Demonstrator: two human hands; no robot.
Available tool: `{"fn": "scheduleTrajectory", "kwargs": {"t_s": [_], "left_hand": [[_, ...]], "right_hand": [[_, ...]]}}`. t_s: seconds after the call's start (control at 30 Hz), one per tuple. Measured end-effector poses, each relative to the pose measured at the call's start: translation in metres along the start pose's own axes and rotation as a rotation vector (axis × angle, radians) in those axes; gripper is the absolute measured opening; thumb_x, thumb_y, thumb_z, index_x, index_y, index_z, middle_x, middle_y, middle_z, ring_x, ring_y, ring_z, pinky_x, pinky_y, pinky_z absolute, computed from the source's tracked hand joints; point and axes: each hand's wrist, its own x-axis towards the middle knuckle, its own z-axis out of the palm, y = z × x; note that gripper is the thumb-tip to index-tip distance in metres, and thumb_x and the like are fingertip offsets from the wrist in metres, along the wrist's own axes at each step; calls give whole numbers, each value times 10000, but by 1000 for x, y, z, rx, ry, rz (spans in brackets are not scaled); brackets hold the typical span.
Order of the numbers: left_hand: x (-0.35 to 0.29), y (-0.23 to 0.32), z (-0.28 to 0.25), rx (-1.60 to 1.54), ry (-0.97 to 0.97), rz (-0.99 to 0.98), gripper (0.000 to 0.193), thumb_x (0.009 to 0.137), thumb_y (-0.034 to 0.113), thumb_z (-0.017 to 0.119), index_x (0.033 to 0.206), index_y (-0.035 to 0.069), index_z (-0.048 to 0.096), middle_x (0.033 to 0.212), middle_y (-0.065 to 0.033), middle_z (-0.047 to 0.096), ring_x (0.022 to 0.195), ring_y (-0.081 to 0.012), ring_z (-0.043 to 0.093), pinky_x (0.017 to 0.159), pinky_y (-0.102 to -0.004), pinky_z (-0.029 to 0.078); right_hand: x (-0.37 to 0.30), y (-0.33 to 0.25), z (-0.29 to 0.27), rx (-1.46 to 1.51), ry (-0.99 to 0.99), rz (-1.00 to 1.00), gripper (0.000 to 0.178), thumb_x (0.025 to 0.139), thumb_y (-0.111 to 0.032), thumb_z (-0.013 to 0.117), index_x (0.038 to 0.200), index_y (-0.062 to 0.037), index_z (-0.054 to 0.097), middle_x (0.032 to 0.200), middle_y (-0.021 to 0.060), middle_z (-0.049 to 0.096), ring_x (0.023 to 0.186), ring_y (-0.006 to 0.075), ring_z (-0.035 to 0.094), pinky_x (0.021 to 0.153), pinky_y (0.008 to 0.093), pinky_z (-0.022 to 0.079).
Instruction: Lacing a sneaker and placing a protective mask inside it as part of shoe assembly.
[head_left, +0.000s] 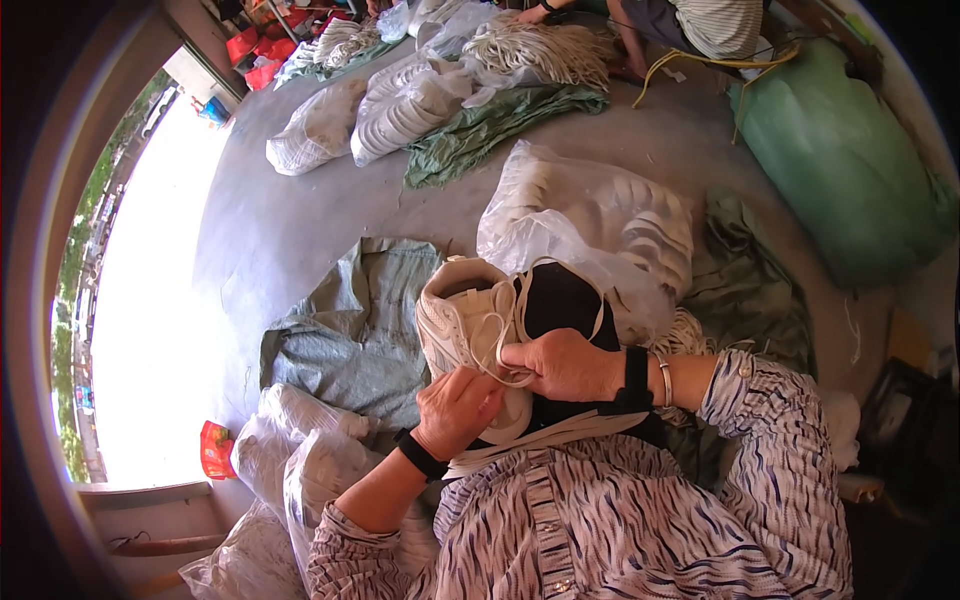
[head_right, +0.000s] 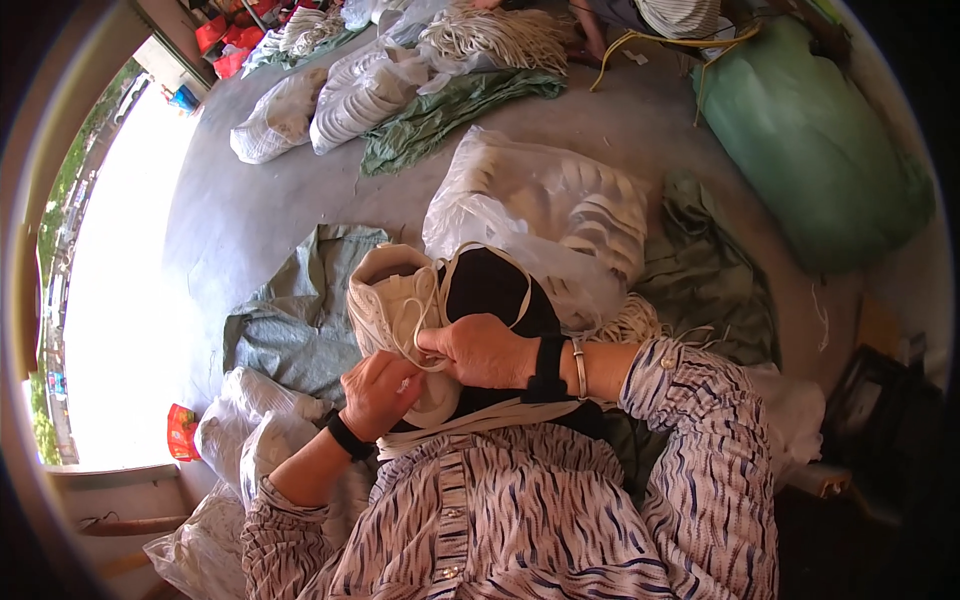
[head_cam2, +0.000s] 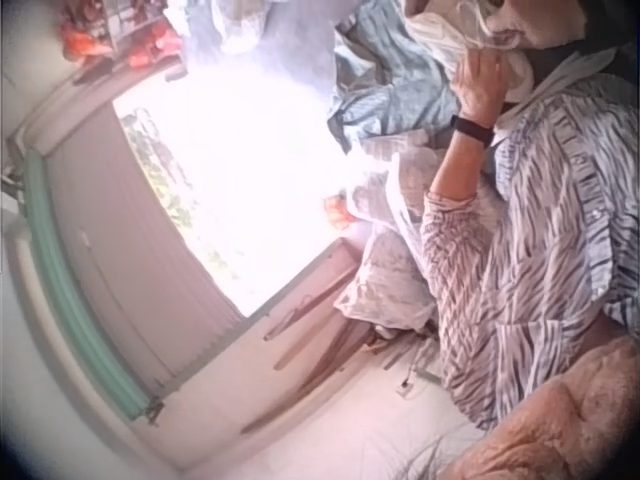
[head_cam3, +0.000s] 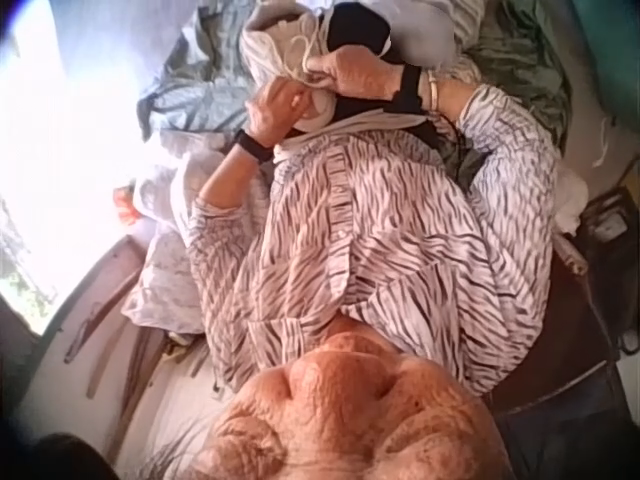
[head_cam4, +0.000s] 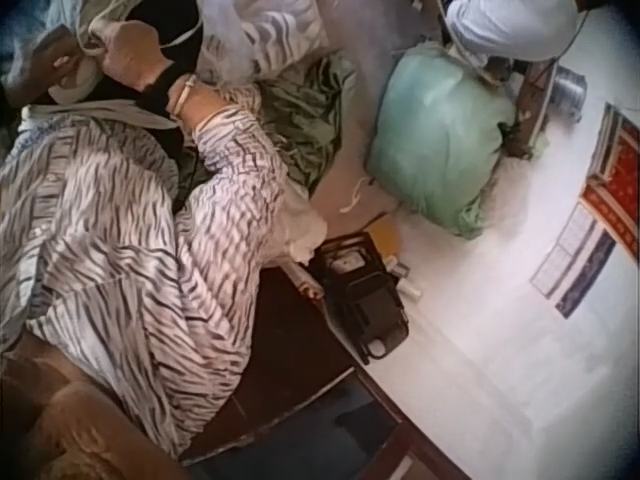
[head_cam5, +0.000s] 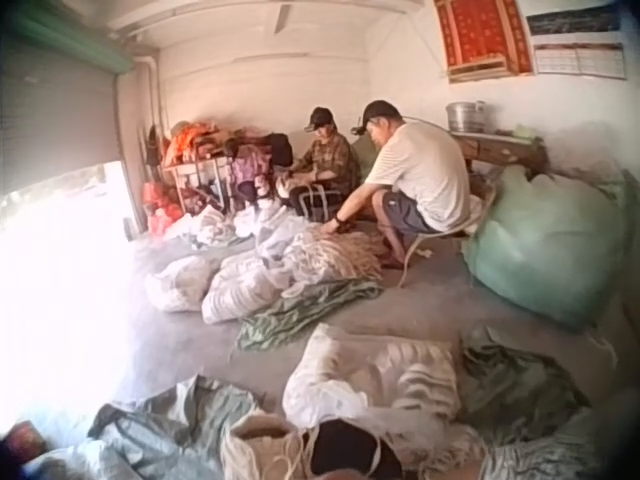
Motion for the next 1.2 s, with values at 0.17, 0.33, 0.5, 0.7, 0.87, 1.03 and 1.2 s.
{"fn": "scheduleTrajectory", "kwargs": {"t_s": [0.17,0.33,0.5,0.7,0.87,1.03,1.2], "left_hand": [[-1,1,2,-35,26,-54,120,716,115,674,821,130,618,749,-12,546,615,-202,587,546,-311,470],[8,8,-9,-74,-165,-300,128,771,111,627,899,122,621,836,-39,553,705,-263,607,596,-372,490],[30,5,-24,-148,-310,-240,110,786,112,640,895,123,640,841,-51,574,721,-282,608,606,-369,497],[37,3,-22,-135,-427,-287,60,799,149,628,859,148,628,823,-51,559,729,-296,606,612,-387,480],[32,3,-21,-175,-407,-370,42,825,184,599,835,147,616,852,-44,557,743,-297,609,627,-419,476],[17,-2,-15,-240,-304,-319,48,823,168,609,844,125,617,845,-42,554,749,-286,607,616,-392,478],[11,1,-15,-245,-240,-306,55,815,158,624,843,111,617,837,-46,553,752,-278,605,616,-391,474]], "right_hand": [[3,10,4,-265,49,-232,114,792,-150,620,821,-70,544,701,104,608,670,301,629,561,364,492],[-3,5,6,-237,96,-207,120,759,-122,622,818,-71,532,701,89,615,639,275,637,556,362,496],[-10,8,1,-313,179,-287,137,753,-110,633,809,-80,511,672,78,592,623,260,633,534,344,492],[-8,3,-7,-114,126,-71,140,810,-128,637,832,-43,528,695,115,587,634,262,619,555,338,472],[-4,5,-11,179,111,68,135,841,-135,643,899,-29,581,690,122,562,588,138,574,563,287,437],[15,-9,-14,339,-126,286,180,848,-185,645,856,-7,624,676,116,613,633,179,618,615,287,469],[22,-8,-21,458,-290,468,213,841,-211,666,796,-9,619,603,42,579,555,124,582,539,290,464]]}}
